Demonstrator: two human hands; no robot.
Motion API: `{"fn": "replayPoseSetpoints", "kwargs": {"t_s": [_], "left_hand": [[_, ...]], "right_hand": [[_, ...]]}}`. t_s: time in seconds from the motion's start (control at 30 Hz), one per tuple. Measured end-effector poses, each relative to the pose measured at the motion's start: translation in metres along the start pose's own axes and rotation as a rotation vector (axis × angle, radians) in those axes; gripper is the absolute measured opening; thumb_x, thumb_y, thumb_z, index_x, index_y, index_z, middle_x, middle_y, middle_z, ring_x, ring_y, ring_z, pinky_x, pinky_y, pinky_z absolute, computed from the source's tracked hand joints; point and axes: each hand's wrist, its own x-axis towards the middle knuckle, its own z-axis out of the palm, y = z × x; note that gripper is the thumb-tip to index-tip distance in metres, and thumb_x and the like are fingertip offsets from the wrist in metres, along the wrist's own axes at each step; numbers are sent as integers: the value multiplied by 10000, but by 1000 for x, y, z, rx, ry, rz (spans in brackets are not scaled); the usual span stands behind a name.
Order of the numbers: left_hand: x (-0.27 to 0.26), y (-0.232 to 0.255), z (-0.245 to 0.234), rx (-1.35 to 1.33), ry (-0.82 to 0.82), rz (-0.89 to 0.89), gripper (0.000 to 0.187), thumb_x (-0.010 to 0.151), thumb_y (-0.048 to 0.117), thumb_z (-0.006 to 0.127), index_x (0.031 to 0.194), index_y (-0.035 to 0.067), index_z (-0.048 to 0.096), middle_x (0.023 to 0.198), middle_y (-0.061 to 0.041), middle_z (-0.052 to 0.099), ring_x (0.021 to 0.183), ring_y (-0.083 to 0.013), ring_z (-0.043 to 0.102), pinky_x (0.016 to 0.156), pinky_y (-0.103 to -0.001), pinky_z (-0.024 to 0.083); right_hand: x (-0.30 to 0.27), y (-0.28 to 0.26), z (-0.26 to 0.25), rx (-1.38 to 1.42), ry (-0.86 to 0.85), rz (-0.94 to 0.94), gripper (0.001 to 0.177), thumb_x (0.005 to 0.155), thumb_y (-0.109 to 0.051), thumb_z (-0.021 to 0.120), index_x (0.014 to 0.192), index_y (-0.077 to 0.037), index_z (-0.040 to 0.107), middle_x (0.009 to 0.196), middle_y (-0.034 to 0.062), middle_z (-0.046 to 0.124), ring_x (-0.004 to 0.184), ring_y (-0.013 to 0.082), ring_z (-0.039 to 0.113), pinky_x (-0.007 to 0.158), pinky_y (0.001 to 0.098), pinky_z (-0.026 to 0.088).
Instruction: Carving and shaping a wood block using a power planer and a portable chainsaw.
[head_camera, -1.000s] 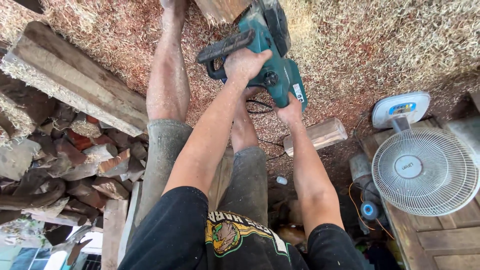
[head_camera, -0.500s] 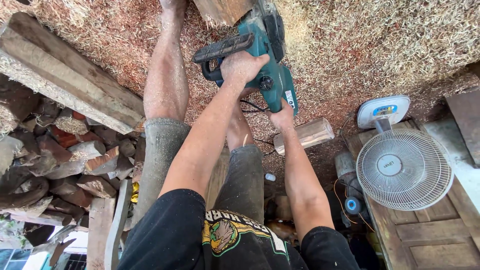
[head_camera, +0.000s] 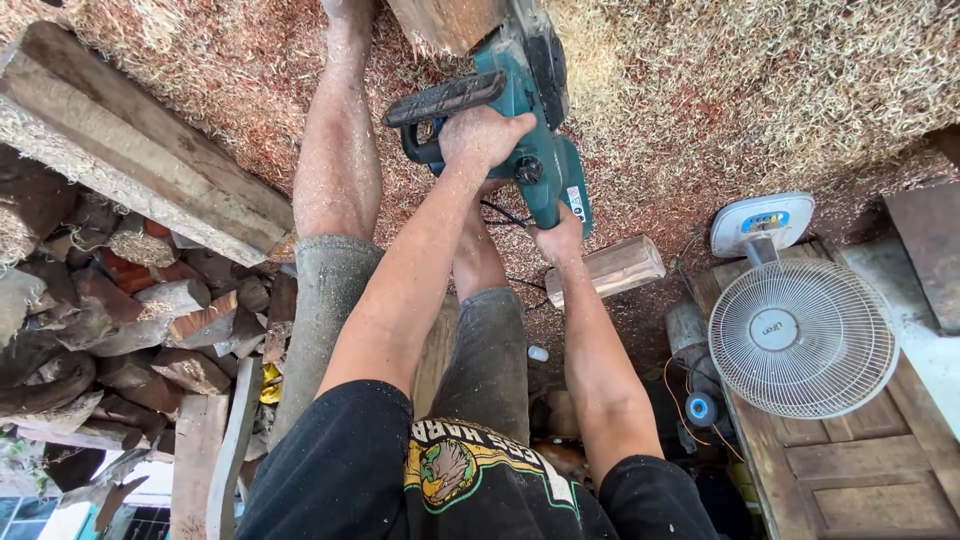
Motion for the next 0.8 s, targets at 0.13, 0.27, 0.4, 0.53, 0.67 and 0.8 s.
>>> {"fn": "replayPoseSetpoints", "kwargs": {"t_s": [0.13, 0.27, 0.4, 0.53, 0.67, 0.8], "left_hand": [[-1, 0, -3, 2, -9, -2, 727, 718, 668, 634, 1037, 31, 778, 1109, -196, 743, 1070, -335, 708, 947, -424, 536], [-1, -1, -4, -8, -33, -7, 736, 704, 676, 642, 1029, 30, 774, 1098, -192, 742, 1061, -326, 711, 932, -429, 541], [1, -3, -4, -35, 25, 6, 750, 667, 672, 670, 1033, 24, 760, 1085, -198, 738, 1043, -329, 711, 910, -423, 544], [-3, 0, -8, -18, -42, -27, 712, 684, 659, 638, 998, 36, 781, 1050, -188, 759, 1014, -323, 731, 894, -428, 557], [-1, -2, -9, -5, -31, -19, 719, 683, 667, 640, 986, 31, 782, 1042, -190, 756, 1006, -324, 731, 887, -421, 559], [-1, -3, -10, 12, -41, -16, 725, 683, 675, 639, 997, 38, 781, 1046, -191, 751, 1012, -328, 725, 889, -429, 554]], "right_hand": [[-4, -3, 1, 12, 6, 10, 429, 690, -182, 822, 1084, -76, 690, 956, 147, 763, 940, 300, 746, 847, 401, 560], [-8, -6, 1, 17, 18, 10, 440, 681, -178, 828, 1090, -81, 697, 968, 152, 763, 954, 308, 740, 846, 404, 555], [-7, -8, 2, -2, 11, 30, 437, 682, -188, 836, 1083, -78, 701, 981, 159, 765, 970, 314, 738, 858, 404, 553], [-8, -9, 1, -40, 4, 57, 448, 692, -197, 836, 1099, -74, 696, 995, 174, 758, 987, 329, 728, 871, 406, 549], [-13, -14, 2, -5, 1, 70, 431, 685, -207, 831, 1080, -84, 709, 997, 153, 770, 985, 310, 737, 867, 399, 551], [-15, -14, 3, 6, 12, 54, 421, 702, -202, 804, 1097, -86, 710, 987, 154, 768, 977, 306, 744, 870, 392, 557]]}}
